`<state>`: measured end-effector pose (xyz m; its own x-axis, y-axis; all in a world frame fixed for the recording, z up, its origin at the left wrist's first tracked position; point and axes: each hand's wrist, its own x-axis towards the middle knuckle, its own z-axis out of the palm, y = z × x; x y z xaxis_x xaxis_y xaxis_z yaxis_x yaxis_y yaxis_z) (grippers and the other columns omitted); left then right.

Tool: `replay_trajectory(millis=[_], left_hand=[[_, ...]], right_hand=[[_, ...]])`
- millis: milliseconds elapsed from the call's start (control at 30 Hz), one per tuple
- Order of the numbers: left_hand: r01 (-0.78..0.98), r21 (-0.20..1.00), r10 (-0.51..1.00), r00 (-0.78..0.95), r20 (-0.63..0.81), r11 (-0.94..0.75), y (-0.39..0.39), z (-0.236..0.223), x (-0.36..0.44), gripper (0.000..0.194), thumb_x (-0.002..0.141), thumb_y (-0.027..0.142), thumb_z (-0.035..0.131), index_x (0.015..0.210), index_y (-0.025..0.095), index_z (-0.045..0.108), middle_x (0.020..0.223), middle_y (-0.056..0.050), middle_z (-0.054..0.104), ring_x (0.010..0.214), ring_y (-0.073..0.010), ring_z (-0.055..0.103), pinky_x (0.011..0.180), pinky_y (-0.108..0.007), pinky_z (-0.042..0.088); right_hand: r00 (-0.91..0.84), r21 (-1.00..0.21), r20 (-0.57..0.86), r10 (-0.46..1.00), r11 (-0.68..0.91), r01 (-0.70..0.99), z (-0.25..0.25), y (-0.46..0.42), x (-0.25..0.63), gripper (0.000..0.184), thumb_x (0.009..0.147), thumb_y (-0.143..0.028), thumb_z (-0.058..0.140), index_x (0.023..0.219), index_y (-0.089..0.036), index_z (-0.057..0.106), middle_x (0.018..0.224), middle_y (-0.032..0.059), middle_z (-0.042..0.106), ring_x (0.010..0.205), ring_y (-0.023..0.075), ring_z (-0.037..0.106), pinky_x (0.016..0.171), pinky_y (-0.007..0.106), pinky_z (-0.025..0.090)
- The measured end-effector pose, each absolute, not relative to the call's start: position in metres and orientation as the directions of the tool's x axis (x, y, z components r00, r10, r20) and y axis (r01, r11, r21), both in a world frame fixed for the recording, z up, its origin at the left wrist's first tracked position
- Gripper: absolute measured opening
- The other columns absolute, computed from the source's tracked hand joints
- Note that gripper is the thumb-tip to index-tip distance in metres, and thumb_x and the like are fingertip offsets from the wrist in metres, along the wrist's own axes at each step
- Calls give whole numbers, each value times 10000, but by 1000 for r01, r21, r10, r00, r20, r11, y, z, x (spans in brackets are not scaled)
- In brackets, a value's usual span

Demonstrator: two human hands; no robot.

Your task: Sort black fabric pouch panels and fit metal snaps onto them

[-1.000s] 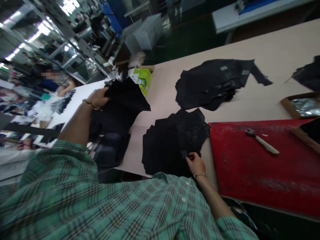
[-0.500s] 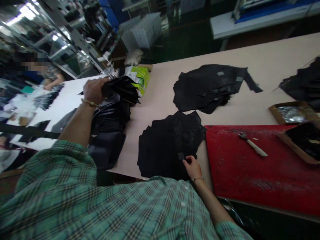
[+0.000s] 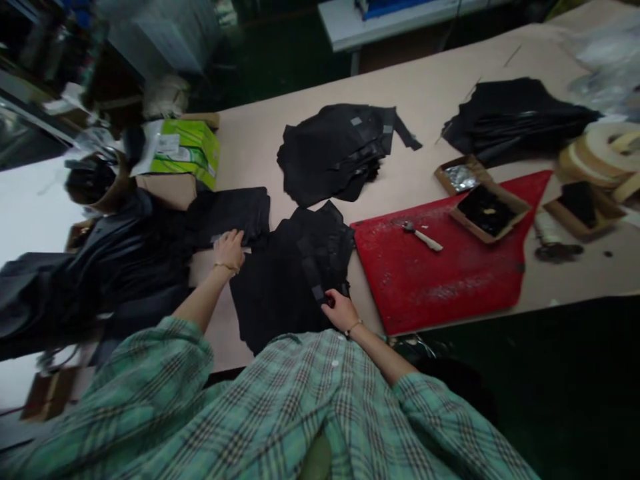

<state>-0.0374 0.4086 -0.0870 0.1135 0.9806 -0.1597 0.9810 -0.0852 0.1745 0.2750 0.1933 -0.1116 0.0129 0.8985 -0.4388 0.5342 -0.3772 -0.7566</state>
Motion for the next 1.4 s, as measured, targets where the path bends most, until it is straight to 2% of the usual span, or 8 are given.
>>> replay_trajectory(millis=[133, 233, 333, 433, 700, 833, 1000, 1400], left_hand=[[668, 727, 918, 171, -358, 159, 292, -92, 29, 454, 865, 458, 587, 1211, 171, 644, 1040, -104, 710, 931, -219, 661, 863, -341, 517], [338, 841, 879, 75, -471, 421, 222, -112, 68, 485, 801, 507, 648, 1099, 126, 671, 996, -107, 710, 886, -203, 665, 810, -311, 532], [161, 794, 810, -132, -572, 586, 202, -124, 70, 395, 833, 438, 601, 1032, 103, 671, 972, -114, 716, 867, -205, 670, 797, -328, 545], [342, 752, 826, -245, -508, 564, 221, -104, 24, 282, 849, 323, 569, 1000, 113, 682, 1003, -125, 721, 950, -232, 674, 885, -363, 531], [934, 262, 939, -293, 177, 242, 260, 19, -70, 758, 856, 239, 570, 1545, 195, 257, 1313, -159, 581, 1150, -314, 602, 985, -460, 481], [970, 225, 989, 116, -96, -92, 235, -18, 30, 427, 925, 162, 434, 1302, 292, 587, 1256, -79, 587, 1035, -222, 637, 857, -315, 511], [935, 327, 897, 257, -359, -137, 204, -93, 118, 263, 891, 424, 597, 1063, 234, 656, 1104, -67, 614, 990, -192, 616, 786, -275, 499], [909, 416, 940, 158, -304, -18, 198, -122, 117, 320, 754, 383, 735, 1013, 224, 638, 1092, -75, 591, 936, -226, 626, 740, -304, 495]], right_hand=[[-181, -792, -328, 927, -165, 588, -90, 201, 247, 273, 795, -231, 653, 1065, -195, 659, 799, 20, 672, 712, 159, 616, 650, 258, 430], [-357, -855, -239, 903, -21, 519, -84, 203, 226, 290, 772, -264, 710, 1054, -206, 673, 882, 41, 674, 777, 167, 624, 662, 255, 452], [-303, -887, -174, 937, -16, 461, -95, 202, 221, 316, 766, -287, 720, 1066, -200, 674, 1009, 70, 647, 854, 171, 622, 759, 287, 498], [60, -871, -236, 970, -238, 430, -117, 197, 229, 349, 777, -278, 680, 1107, -167, 652, 1097, 102, 604, 844, 167, 615, 828, 339, 524], [283, -719, -689, 667, -676, -161, -147, 153, 242, 416, 724, -216, 654, 1137, -210, 609, 1096, 63, 674, 946, 186, 659, 658, 285, 572], [269, -681, -731, 627, -693, -237, -151, 144, 240, 401, 733, -176, 632, 1132, -217, 630, 1128, 66, 693, 987, 185, 671, 678, 281, 574], [287, -730, -676, 679, -670, -134, -162, 149, 237, 347, 762, -208, 636, 1108, -202, 671, 1076, 62, 721, 963, 183, 683, 794, 327, 579], [218, -805, -580, 785, -593, -2, -167, 154, 236, 345, 753, -119, 631, 1092, -174, 674, 1056, 66, 725, 969, 170, 683, 919, 365, 548]])
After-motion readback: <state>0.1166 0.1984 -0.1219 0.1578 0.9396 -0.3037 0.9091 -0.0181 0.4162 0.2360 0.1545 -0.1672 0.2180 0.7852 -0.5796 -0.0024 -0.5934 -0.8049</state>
